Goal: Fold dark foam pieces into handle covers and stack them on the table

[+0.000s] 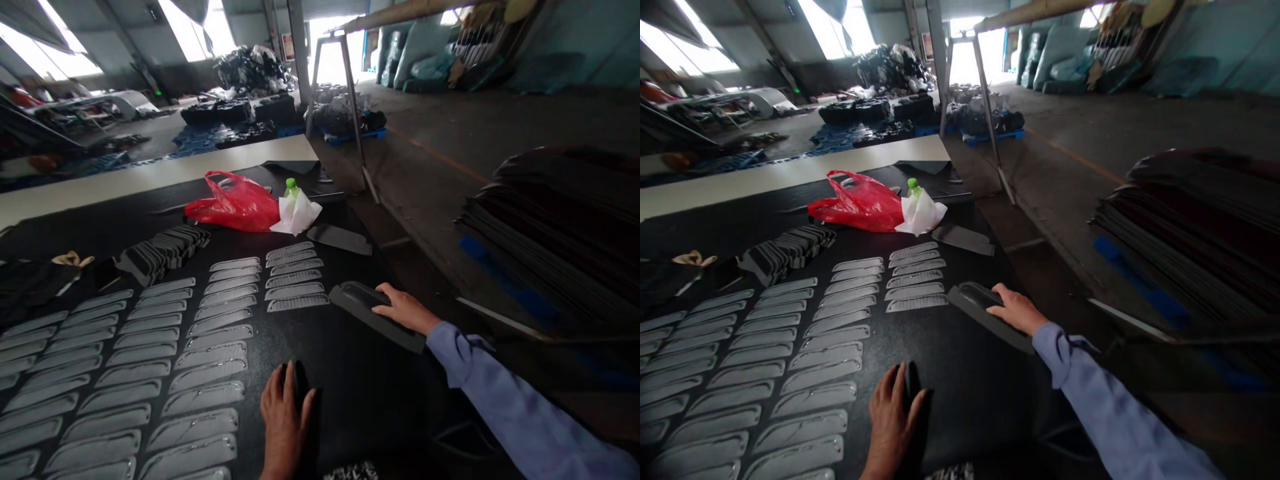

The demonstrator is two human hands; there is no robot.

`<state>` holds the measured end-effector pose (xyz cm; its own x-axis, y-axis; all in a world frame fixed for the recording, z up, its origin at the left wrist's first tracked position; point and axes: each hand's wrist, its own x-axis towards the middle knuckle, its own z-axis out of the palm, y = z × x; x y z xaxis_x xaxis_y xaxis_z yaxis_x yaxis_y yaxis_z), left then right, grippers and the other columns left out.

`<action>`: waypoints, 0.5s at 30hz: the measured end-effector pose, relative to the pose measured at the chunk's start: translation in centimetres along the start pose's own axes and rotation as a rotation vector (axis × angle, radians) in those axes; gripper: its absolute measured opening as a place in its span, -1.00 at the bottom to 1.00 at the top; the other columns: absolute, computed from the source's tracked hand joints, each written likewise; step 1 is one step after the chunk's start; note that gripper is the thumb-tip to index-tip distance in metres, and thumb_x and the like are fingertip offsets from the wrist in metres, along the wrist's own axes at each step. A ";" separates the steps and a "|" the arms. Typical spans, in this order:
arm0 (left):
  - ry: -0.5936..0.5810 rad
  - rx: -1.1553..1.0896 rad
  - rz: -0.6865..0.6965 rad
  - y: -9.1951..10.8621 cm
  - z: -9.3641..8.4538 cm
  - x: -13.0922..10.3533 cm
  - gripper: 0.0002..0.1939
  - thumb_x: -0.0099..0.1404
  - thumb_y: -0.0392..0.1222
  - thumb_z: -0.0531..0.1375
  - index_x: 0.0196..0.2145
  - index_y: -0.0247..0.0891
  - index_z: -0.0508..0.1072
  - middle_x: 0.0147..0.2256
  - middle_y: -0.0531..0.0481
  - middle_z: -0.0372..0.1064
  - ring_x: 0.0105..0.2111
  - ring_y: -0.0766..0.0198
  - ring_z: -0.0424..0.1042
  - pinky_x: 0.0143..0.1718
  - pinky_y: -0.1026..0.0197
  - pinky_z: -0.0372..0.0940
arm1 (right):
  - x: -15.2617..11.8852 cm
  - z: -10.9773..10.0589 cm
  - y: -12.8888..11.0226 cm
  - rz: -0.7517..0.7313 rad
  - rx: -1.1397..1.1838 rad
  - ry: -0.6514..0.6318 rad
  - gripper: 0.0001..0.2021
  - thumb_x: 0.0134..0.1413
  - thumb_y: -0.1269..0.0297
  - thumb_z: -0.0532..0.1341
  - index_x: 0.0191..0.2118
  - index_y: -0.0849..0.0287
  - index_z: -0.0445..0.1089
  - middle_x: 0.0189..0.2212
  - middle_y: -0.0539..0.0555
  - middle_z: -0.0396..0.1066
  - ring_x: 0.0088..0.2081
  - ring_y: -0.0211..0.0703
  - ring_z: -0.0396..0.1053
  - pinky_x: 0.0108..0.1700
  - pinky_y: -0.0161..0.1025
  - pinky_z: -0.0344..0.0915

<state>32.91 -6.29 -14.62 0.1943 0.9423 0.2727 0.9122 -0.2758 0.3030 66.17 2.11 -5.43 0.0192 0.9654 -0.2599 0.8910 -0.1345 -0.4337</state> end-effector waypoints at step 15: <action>-0.036 0.176 -0.023 0.3 -0.7 -0.3 -0.51 0.27 -0.12 0.09 0.14 -0.25 0.21 0.08 -0.17 0.23 0.09 0.03 0.17 0.05 -0.05 0.16 | 2.5 3.4 3.9 -0.159 -0.297 0.153 -0.52 0.14 0.06 -0.01 0.09 0.23 0.19 -0.06 0.28 0.28 -0.08 0.12 0.23 -0.10 0.00 0.23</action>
<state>32.84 -6.77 -13.96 0.1829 0.9549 0.2340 0.9649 -0.2200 0.1437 68.16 3.30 -10.69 -0.0827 0.9943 -0.0672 0.9807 0.0692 -0.1827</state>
